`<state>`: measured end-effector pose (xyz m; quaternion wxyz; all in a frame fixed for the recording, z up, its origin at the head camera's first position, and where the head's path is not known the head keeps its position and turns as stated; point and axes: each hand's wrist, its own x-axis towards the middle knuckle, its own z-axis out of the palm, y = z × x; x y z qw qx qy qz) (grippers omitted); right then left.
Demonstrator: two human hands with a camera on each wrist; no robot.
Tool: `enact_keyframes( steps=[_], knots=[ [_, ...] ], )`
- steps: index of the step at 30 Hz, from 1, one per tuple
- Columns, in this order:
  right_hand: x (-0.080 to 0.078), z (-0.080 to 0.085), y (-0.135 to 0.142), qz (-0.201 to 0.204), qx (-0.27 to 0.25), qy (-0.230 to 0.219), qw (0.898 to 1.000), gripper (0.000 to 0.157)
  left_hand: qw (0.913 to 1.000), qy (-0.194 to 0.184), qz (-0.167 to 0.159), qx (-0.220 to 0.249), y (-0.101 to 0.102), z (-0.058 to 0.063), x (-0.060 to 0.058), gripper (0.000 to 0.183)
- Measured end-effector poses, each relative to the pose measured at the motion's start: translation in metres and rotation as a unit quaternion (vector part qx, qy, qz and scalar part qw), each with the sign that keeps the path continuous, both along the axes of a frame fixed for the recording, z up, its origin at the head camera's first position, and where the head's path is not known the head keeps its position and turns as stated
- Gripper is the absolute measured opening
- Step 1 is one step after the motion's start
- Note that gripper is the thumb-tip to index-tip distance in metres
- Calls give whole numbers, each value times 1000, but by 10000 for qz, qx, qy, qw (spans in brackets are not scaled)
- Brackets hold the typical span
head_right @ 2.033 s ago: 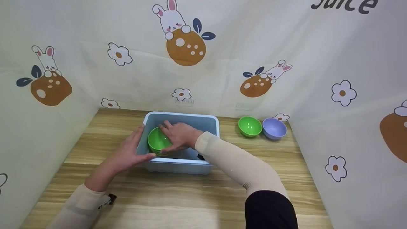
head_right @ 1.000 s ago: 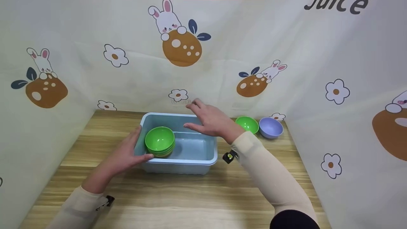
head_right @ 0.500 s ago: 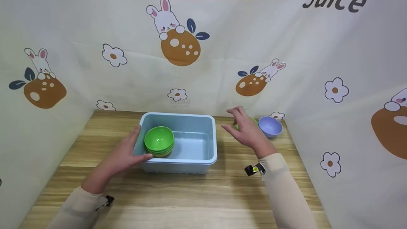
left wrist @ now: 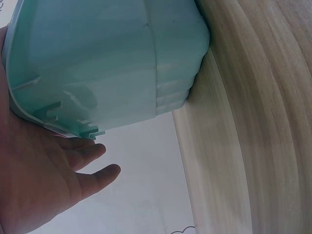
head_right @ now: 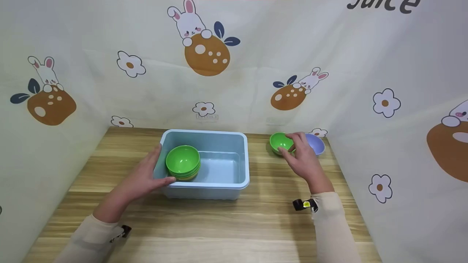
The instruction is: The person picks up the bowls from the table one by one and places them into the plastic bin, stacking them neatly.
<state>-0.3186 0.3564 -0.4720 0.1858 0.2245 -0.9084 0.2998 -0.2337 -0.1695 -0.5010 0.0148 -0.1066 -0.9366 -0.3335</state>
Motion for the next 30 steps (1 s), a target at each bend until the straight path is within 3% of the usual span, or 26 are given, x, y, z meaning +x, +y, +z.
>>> enact_keyframes(
  steps=[10, 16, 23, 27, 30],
  knots=[
    [7, -11, 13, -228, -426, 170, 9987, 41, 9999, 29, 5, 124, 0, 0, 1, 136],
    [7, -16, 20, -401, -366, 231, 9983, 38, 9998, 94, -39, 161, 1, 0, 3, 134],
    [-2, -25, 33, -1449, -68, -176, 9893, 47, 9999, 49, -44, 129, 1, 1, 2, 136],
    [-17, -37, 50, -2048, 313, -271, 9779, 62, 9999, 3, -36, 134, 0, 2, 2, 136],
    [-31, -50, 65, -2261, 533, -328, 9721, 71, 9999, 36, -31, 129, 0, 2, 2, 136]
  ],
)
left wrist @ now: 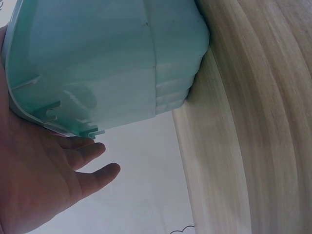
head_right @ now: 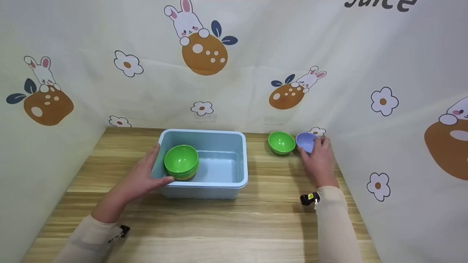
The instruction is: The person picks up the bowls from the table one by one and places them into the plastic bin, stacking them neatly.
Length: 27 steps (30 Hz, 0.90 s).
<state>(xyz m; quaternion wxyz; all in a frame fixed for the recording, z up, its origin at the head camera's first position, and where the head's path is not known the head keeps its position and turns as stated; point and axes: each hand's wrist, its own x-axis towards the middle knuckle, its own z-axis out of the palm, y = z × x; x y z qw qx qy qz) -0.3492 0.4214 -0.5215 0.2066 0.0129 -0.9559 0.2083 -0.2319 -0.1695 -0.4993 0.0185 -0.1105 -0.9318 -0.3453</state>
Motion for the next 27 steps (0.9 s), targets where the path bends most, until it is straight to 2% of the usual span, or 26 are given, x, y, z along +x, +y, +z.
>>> enact_keyframes(
  steps=[5, 13, 18, 27],
  knots=[
    [-18, -17, 21, -209, -148, -297, 9992, 87, 10000, 40, -22, 7, 0, -1, -1, 138],
    [-39, -25, 36, -206, -828, -1497, 9850, 123, 10000, -33, 9, 29, 0, 1, 0, 134],
    [-43, -26, 38, -94, -926, -1928, 9768, 132, 10000, -37, -3, -8, 0, 2, 1, 132],
    [-50, -22, 36, -98, -990, -2420, 9652, 139, 9999, -111, 16, -61, 0, 1, 0, 136]
  ],
)
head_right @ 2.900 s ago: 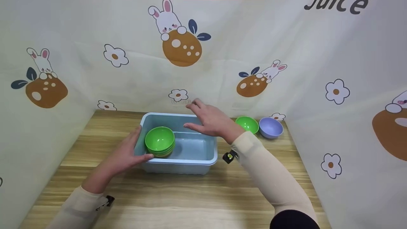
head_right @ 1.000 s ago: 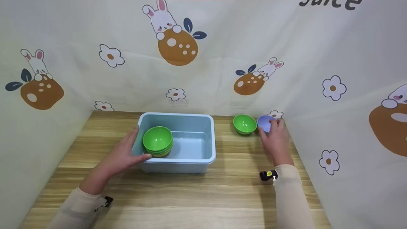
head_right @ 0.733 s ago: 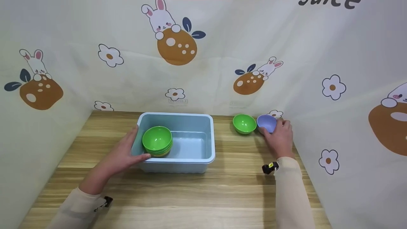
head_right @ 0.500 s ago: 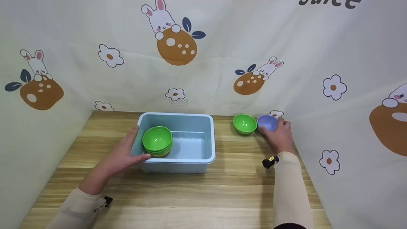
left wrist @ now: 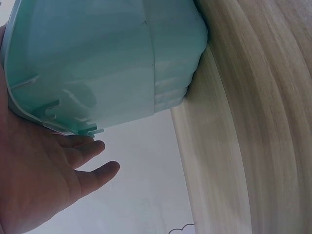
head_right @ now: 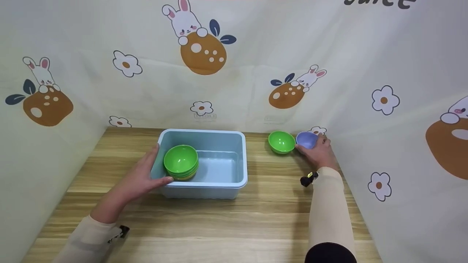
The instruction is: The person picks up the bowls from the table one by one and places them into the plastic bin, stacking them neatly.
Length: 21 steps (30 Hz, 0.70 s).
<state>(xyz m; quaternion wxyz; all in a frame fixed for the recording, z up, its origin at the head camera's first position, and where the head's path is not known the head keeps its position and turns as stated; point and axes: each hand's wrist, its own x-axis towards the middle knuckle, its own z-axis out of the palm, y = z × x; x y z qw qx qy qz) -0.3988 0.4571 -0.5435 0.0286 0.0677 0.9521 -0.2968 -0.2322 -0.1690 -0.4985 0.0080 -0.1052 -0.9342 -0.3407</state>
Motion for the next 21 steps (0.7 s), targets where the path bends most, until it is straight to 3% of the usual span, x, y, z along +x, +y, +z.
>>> enact_keyframes(
  steps=[6, 11, 21],
  knots=[
    [5, 11, -8, -136, -215, -291, 9993, 137, 10000, -44, 14, 40, 0, -1, 0, 136],
    [0, 4, -4, -156, -261, -382, 9988, 139, 10000, -43, 9, 72, 0, -1, 0, 136],
    [1, -1, -6, -163, -106, 36, 9998, 136, 9998, 163, -44, -56, -1, -3, -3, 142]
  ],
)
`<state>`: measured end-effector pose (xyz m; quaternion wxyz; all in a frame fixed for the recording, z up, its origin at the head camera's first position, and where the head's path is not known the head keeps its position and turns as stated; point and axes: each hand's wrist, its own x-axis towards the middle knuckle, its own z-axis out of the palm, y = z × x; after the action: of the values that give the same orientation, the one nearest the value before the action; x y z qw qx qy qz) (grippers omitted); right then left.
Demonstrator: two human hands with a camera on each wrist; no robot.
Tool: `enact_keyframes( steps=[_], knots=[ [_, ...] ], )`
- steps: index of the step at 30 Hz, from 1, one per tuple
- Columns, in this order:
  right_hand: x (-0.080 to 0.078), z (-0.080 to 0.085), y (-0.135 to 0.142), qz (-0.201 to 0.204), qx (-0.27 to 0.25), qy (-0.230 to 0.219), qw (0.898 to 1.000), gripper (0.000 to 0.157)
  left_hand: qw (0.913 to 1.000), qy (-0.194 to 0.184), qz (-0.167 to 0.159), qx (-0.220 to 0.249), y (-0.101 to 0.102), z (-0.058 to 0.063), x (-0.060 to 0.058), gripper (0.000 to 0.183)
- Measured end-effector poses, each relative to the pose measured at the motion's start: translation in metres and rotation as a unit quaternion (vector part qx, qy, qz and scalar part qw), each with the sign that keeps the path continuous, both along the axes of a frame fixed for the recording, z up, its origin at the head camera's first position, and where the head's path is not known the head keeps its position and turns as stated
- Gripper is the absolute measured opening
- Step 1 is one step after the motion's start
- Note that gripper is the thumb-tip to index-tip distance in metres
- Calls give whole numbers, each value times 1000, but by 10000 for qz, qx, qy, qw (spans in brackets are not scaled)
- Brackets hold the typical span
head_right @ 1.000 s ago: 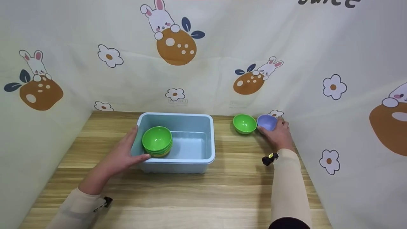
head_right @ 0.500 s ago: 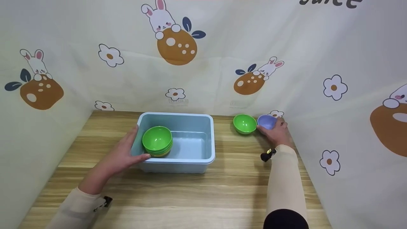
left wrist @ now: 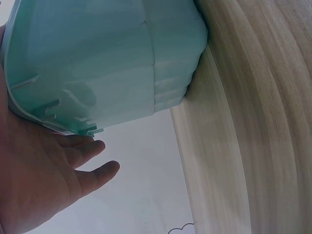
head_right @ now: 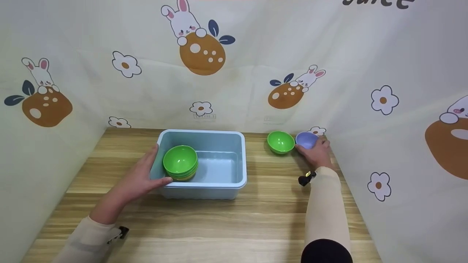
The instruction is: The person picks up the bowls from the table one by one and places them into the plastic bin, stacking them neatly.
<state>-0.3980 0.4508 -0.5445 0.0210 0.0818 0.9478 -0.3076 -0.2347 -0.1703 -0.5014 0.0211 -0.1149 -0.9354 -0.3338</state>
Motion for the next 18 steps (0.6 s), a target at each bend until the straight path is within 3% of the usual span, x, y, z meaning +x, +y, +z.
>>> enact_keyframes(
  steps=[10, 18],
  knots=[
    [-1, -8, -6, -176, 659, 237, 9974, 136, 10000, -18, 22, 33, 1, 2, 1, 139],
    [10, -5, -17, -351, 814, 446, 9951, 131, 10000, 5, -9, 21, 0, 2, 2, 138]
  ],
)
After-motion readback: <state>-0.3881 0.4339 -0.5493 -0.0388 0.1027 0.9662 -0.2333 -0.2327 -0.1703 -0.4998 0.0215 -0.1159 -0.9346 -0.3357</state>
